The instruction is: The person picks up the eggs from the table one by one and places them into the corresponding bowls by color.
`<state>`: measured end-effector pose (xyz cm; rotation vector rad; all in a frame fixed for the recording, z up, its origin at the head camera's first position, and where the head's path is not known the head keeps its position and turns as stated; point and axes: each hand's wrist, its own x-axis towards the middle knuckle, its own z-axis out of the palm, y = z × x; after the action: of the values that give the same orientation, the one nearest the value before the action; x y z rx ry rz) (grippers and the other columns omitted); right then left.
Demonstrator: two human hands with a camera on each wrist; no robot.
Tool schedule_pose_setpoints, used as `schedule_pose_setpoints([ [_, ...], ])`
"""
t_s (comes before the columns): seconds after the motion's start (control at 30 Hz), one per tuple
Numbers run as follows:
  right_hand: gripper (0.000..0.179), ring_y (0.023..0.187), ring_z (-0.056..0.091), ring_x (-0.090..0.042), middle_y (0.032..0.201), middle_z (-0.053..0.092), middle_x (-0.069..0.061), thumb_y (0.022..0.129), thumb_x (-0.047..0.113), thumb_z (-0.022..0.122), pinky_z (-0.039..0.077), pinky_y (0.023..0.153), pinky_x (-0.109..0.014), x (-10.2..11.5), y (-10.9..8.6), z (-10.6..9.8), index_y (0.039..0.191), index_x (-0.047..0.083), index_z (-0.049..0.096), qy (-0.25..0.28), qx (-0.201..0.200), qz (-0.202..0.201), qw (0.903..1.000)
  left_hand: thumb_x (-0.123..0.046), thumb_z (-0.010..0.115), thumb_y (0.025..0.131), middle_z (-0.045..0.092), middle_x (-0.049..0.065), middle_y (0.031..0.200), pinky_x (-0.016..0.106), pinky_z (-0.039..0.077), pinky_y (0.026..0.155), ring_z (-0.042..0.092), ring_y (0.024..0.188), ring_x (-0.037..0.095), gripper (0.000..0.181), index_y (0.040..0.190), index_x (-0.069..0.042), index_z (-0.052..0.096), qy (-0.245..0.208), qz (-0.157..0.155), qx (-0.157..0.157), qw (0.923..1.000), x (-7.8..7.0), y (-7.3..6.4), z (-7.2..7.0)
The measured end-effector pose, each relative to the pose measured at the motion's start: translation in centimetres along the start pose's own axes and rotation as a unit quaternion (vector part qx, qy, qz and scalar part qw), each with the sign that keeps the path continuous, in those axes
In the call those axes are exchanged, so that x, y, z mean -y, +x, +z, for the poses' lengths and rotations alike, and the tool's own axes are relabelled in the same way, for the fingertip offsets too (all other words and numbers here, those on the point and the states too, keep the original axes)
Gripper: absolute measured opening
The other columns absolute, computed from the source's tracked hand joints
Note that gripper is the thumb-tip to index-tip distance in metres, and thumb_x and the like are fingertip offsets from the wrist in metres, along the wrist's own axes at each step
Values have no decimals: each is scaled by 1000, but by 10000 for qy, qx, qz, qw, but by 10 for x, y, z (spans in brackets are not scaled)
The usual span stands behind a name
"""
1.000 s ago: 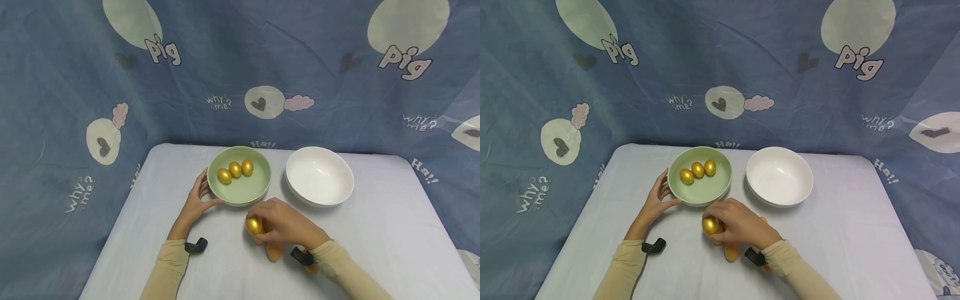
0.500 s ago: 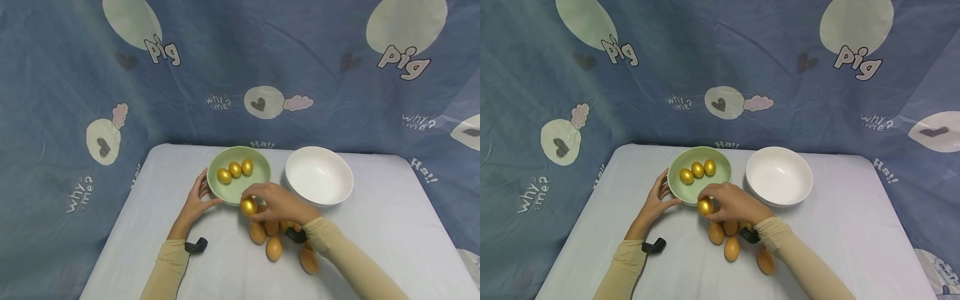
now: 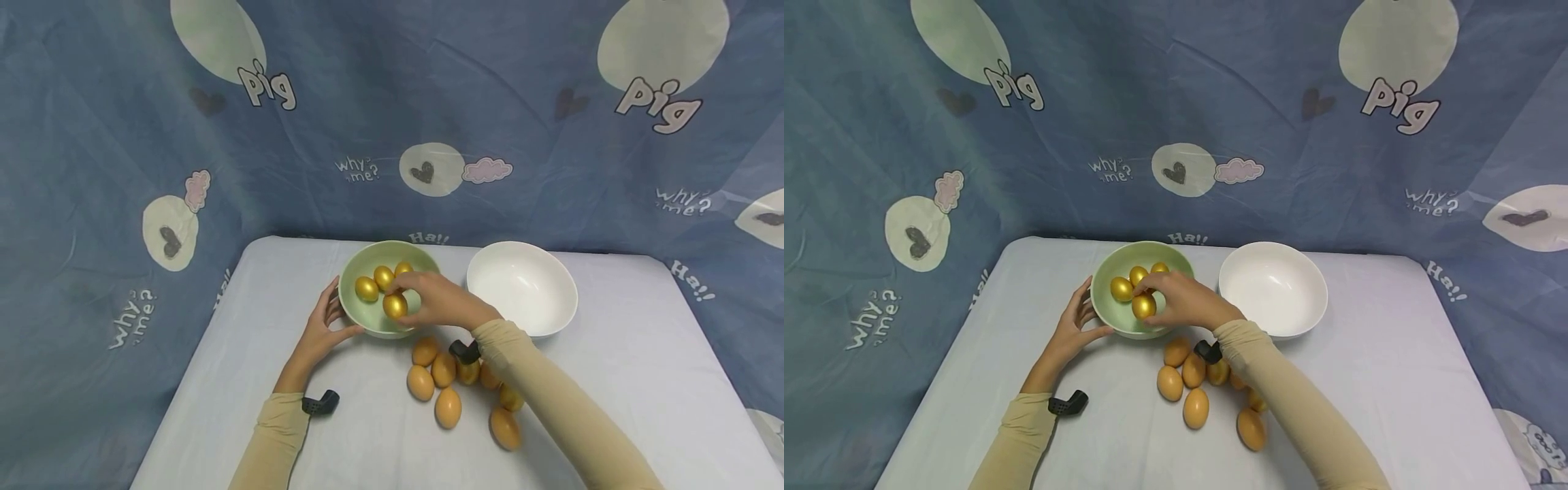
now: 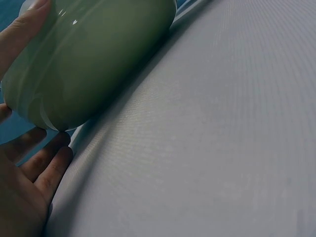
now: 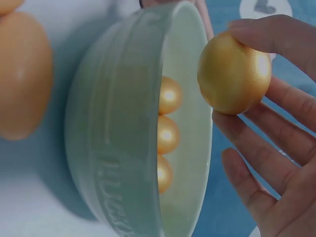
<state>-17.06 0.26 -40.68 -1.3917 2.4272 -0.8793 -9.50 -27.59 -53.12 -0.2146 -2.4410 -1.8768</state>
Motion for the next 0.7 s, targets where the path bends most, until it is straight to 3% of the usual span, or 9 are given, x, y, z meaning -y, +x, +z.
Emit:
schedule_pose_setpoints([
  [0.13, 42, 106, 68, -17, 117, 74, -2, 83, 18, 85, 61, 101, -41, -3, 13, -1, 122, 11, 72, 31, 158, 93, 9998, -7, 88, 81, 25, 9, 171, 39, 42, 124, 40, 151, 36, 114, 166, -27, 16, -7, -6, -12, 10000, 0, 0, 0],
  [0.47, 41, 104, 67, -15, 119, 74, -2, 81, 12, 81, 57, 99, -30, -7, 50, 2, 122, 9, 72, -406, 610, -24, 9973, -10, 90, 80, 24, 7, 172, 17, 44, 117, 41, 151, 34, 116, 167, -26, 15, 50, -58, -29, 10000, -1, 1, 1],
  [0.6, 44, 108, 67, -15, 123, 74, -3, 82, 10, 79, 56, 103, -31, -5, 64, 5, 125, 9, 72, -559, 872, 28, 9946, -9, 89, 80, 24, 7, 172, 22, 45, 119, 41, 151, 34, 115, 166, -29, 16, 9, -38, -6, 10000, -1, 1, 0],
  [0.7, 40, 104, 65, -15, 118, 75, -1, 84, 8, 77, 57, 100, -30, -1, 72, 8, 123, 10, 73, -658, 1038, 51, 9924, -9, 89, 81, 22, 6, 173, 33, 43, 122, 40, 151, 34, 114, 166, -30, 16, -6, -39, 18, 10000, -1, 0, 0],
])
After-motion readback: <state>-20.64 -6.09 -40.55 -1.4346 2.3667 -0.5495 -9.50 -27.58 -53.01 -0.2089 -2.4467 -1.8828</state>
